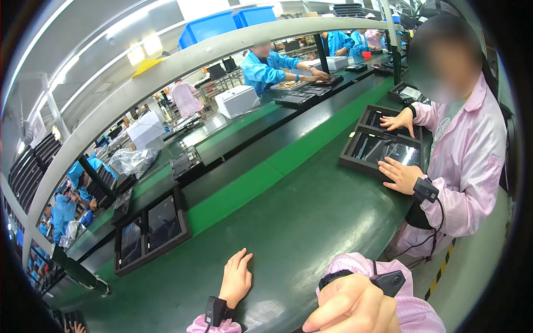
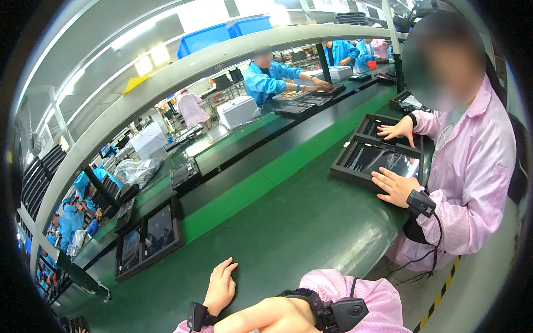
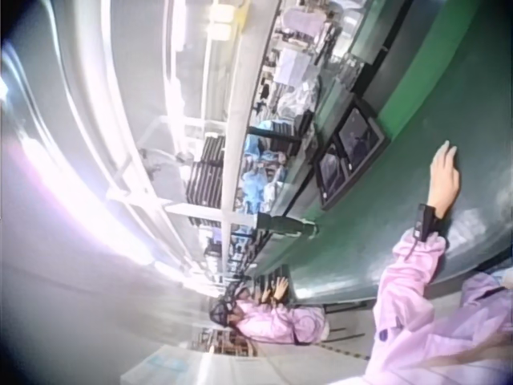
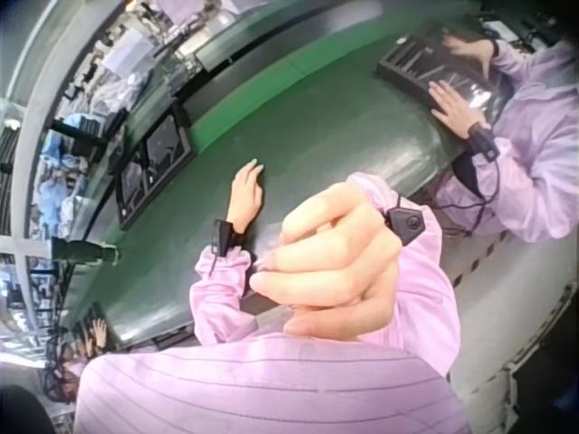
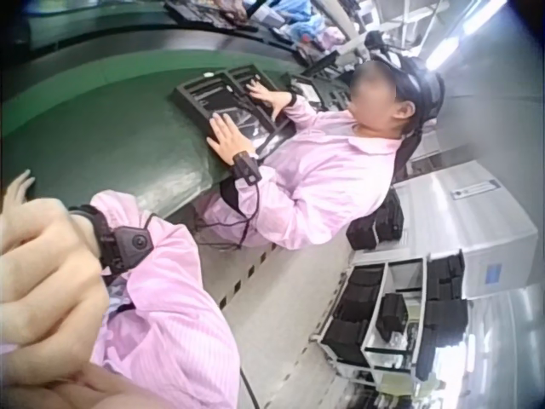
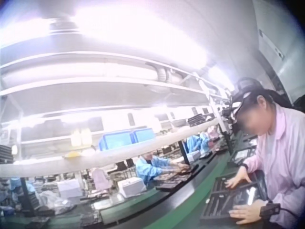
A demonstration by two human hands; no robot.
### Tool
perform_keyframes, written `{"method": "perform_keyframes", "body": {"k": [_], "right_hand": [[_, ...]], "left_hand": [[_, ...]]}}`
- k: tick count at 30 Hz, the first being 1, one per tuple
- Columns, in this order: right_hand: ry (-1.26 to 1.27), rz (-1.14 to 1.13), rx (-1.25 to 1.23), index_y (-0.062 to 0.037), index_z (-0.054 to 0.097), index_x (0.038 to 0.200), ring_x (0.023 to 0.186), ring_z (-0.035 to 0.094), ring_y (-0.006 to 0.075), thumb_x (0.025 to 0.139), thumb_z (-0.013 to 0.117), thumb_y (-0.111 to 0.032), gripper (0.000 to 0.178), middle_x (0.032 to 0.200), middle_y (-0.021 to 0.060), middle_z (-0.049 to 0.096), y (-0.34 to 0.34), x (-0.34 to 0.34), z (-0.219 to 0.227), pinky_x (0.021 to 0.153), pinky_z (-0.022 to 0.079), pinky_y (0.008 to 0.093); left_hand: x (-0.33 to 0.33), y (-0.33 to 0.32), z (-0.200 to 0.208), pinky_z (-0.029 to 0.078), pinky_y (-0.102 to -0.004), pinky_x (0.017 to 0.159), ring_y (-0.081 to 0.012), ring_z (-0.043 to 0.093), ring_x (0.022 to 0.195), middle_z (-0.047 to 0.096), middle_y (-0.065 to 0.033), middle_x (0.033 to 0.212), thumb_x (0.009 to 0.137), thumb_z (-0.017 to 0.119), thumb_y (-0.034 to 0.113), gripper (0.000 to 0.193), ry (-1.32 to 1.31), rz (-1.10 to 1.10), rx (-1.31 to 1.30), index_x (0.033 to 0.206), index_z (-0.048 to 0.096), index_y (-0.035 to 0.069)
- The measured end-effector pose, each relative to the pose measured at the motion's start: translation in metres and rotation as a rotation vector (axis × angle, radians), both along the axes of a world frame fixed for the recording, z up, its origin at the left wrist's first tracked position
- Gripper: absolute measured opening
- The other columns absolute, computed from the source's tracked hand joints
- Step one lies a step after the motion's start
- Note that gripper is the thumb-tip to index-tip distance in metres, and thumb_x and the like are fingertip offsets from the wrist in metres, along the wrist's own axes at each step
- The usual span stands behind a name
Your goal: The person tests tablet screens on an assembly line by tapping on-screen options and swiping across the display surfaces along test lines by hand.
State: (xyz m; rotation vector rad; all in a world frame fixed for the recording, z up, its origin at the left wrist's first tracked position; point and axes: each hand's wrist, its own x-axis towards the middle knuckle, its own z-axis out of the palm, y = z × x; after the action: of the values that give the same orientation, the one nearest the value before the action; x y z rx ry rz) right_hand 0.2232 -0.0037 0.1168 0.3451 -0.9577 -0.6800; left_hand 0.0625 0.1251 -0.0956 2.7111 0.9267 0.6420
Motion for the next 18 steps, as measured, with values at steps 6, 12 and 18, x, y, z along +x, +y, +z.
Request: {"method": "perform_keyframes", "body": {"k": [6,12,18], "right_hand": [[-0.361,0.015,-0.454,-0.0052,0.061,0.088,0.061,0.059,0.0181,0.081,0.060,-0.007,0.007,0.075,0.0121,0.068,-0.034,0.026,-0.020,0.058,0.045,0.0282],[-0.380,0.007,-0.428,-0.0053,0.062,0.085,0.060,0.058,0.0175,0.085,0.059,-0.009,0.004,0.074,0.0115,0.068,-0.034,0.029,-0.026,0.057,0.045,0.0278],[-0.263,0.050,-0.368,-0.0050,0.061,0.084,0.056,0.058,0.0177,0.089,0.061,-0.015,0.011,0.071,0.0124,0.067,-0.034,0.024,-0.014,0.056,0.045,0.0287]], "left_hand": [[0.000,0.002,0.001,0.036,-0.0437,0.103,-0.0335,0.045,0.124,0.047,-0.0167,0.135,0.080,0.052,0.000,0.044,-0.010,-0.012,0.020,0.124,0.052,0.003],[0.000,-0.002,0.000,0.036,-0.0437,0.103,-0.0336,0.044,0.125,0.047,-0.0168,0.134,0.081,0.051,0.000,0.043,-0.010,-0.001,0.018,0.125,0.051,0.002],[0.000,-0.004,0.003,0.035,-0.0441,0.105,-0.0339,0.043,0.126,0.046,-0.0171,0.136,0.080,0.051,0.001,0.044,-0.008,0.010,-0.007,0.124,0.052,0.002]]}}
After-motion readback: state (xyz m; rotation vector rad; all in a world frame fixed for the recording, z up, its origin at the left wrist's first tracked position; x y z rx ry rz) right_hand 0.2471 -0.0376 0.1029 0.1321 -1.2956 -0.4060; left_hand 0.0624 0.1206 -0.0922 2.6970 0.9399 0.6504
